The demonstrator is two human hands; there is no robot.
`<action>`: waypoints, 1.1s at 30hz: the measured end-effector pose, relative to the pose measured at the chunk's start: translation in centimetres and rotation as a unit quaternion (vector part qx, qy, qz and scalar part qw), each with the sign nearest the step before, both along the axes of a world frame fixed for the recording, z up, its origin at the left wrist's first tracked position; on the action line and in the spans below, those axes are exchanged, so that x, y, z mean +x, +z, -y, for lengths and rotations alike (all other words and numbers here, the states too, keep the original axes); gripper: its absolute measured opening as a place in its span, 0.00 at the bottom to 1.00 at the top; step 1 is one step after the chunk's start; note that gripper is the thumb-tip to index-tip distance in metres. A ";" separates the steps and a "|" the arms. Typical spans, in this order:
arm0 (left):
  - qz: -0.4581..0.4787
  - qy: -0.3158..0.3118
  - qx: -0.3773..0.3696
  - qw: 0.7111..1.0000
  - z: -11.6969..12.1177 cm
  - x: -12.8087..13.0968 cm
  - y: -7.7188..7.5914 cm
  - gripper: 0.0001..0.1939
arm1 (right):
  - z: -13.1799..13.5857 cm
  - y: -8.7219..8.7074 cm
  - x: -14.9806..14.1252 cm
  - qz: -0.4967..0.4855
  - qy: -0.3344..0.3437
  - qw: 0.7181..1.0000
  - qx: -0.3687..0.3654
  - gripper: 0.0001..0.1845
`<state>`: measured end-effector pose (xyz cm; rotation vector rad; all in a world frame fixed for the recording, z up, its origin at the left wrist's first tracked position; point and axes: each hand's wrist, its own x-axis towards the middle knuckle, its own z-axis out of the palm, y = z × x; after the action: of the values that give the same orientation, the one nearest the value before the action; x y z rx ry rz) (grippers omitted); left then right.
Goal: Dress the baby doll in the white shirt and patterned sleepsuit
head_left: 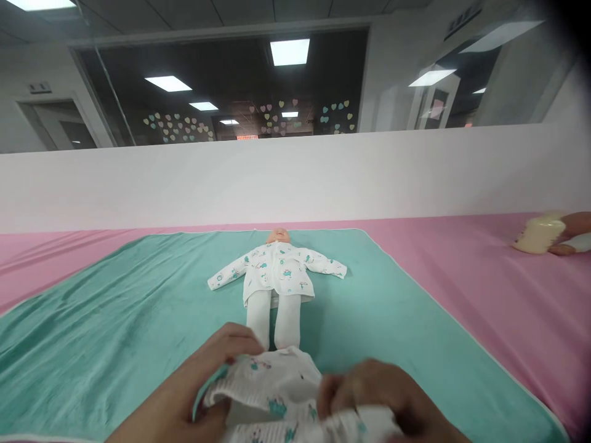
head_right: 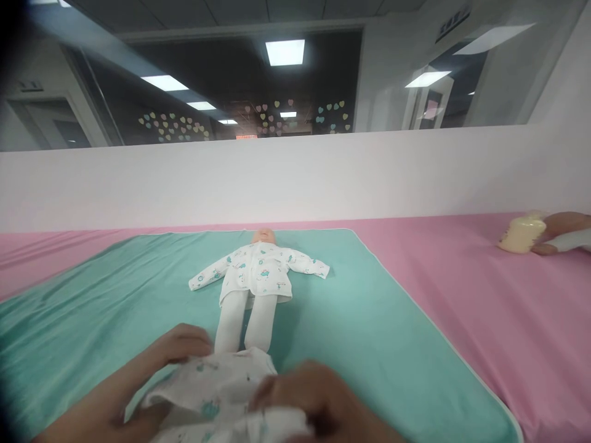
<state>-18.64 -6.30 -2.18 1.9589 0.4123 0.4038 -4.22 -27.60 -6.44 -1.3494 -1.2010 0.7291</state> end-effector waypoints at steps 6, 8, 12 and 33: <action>-0.060 -0.154 -0.027 0.986 2.3 4.1 1.3 0.27 | -6.1 5.1 2.1 -0.227 -0.095 0.958 0.147 0.18; -0.065 -0.161 -0.060 0.983 2.5 6.3 1.3 0.23 | -7.6 5.7 4.1 -0.264 -0.090 0.947 0.162 0.17; 0.044 -0.137 -0.190 0.971 0.7 10.7 1.1 0.15 | -9.5 4.0 9.9 -0.211 -0.155 0.946 0.193 0.20; -0.084 -0.300 -0.177 0.934 -5.8 17.9 -4.9 0.11 | -8.8 -4.7 14.3 -0.363 -0.032 0.930 0.058 0.26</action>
<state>-0.78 -0.48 -7.06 1.6618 -0.0244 -0.2214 10.04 -18.76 -11.10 -0.8825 -0.5899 0.9800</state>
